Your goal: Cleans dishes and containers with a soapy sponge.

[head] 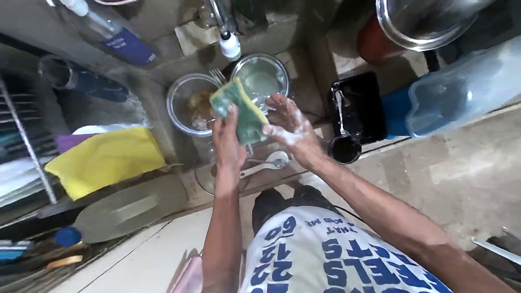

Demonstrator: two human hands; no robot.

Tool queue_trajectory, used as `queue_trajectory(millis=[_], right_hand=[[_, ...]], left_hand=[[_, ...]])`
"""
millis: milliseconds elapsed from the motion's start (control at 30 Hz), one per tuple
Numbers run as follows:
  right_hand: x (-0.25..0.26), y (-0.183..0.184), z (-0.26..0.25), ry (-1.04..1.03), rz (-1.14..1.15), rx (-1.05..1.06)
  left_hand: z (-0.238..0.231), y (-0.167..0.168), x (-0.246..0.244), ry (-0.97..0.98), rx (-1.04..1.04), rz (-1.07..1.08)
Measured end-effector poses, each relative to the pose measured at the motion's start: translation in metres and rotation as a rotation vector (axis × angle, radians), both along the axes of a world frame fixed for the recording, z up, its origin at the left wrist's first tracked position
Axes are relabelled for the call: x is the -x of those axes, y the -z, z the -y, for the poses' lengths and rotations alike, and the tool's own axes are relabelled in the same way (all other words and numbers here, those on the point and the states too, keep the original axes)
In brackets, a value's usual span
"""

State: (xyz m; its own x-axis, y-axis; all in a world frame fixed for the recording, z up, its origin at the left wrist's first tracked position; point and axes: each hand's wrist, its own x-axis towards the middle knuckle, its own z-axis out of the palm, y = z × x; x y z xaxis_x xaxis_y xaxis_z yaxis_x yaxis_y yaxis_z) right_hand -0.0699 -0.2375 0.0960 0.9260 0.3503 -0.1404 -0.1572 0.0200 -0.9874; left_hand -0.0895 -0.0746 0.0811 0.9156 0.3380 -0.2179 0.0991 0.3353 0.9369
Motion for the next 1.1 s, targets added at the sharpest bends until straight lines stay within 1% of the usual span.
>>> queue_trajectory(millis=[33,133,167,233,300,333,433,467,500,533,633,667,733,767,867,967,1033,1100], right_hand=[[0.0,0.002,-0.002,-0.011,0.029,0.013],[0.004,0.012,-0.007,-0.035,0.221,0.093],[0.005,0.014,-0.006,-0.027,0.232,0.092],[0.003,0.013,-0.001,-0.05,0.162,0.084],[-0.002,0.001,0.011,-0.071,0.082,0.124],[-0.004,-0.007,0.017,-0.04,0.063,0.15],[-0.023,-0.017,0.036,0.159,0.134,0.24],[-0.031,-0.014,0.041,0.182,0.14,0.276],[-0.035,-0.011,0.044,0.16,0.135,0.282],[-0.035,-0.008,0.044,0.111,0.135,0.252],[-0.017,-0.008,0.03,-0.091,0.153,0.07],[-0.012,-0.008,0.024,-0.129,0.192,0.092],[-0.008,-0.001,0.015,-0.078,0.274,0.256],[-0.009,0.002,0.013,-0.046,0.294,0.312],[-0.018,-0.004,0.02,-0.099,0.321,0.337],[-0.02,-0.015,0.028,-0.118,0.281,0.373],[-0.016,-0.013,0.03,-0.034,0.318,0.388],[-0.012,-0.004,0.032,0.097,0.419,0.434]], left_hand=[[0.009,0.0,0.012,0.028,-0.074,-0.001],[0.039,0.004,0.023,-0.079,-0.147,0.016],[0.046,-0.001,0.031,-0.089,-0.187,-0.006],[0.052,-0.004,0.044,-0.088,-0.252,-0.043],[0.049,-0.003,0.059,-0.011,-0.315,-0.168],[0.045,-0.002,0.066,0.048,-0.329,-0.192],[0.03,-0.002,0.073,0.158,-0.348,-0.103],[0.028,-0.003,0.075,0.182,-0.362,-0.079],[0.027,-0.003,0.075,0.212,-0.388,-0.066],[0.025,-0.003,0.075,0.243,-0.424,-0.064],[0.022,-0.001,0.069,0.303,-0.551,-0.063],[0.018,-0.002,0.067,0.346,-0.61,-0.066],[0.009,-0.011,0.067,0.474,-0.725,-0.073],[0.004,-0.017,0.067,0.55,-0.747,-0.078],[-0.008,-0.022,0.061,0.718,-0.686,-0.057],[-0.003,-0.02,0.037,0.734,-0.697,0.082],[0.005,-0.013,0.022,0.702,-0.724,0.117],[0.007,-0.013,0.017,0.725,-0.794,0.111]])
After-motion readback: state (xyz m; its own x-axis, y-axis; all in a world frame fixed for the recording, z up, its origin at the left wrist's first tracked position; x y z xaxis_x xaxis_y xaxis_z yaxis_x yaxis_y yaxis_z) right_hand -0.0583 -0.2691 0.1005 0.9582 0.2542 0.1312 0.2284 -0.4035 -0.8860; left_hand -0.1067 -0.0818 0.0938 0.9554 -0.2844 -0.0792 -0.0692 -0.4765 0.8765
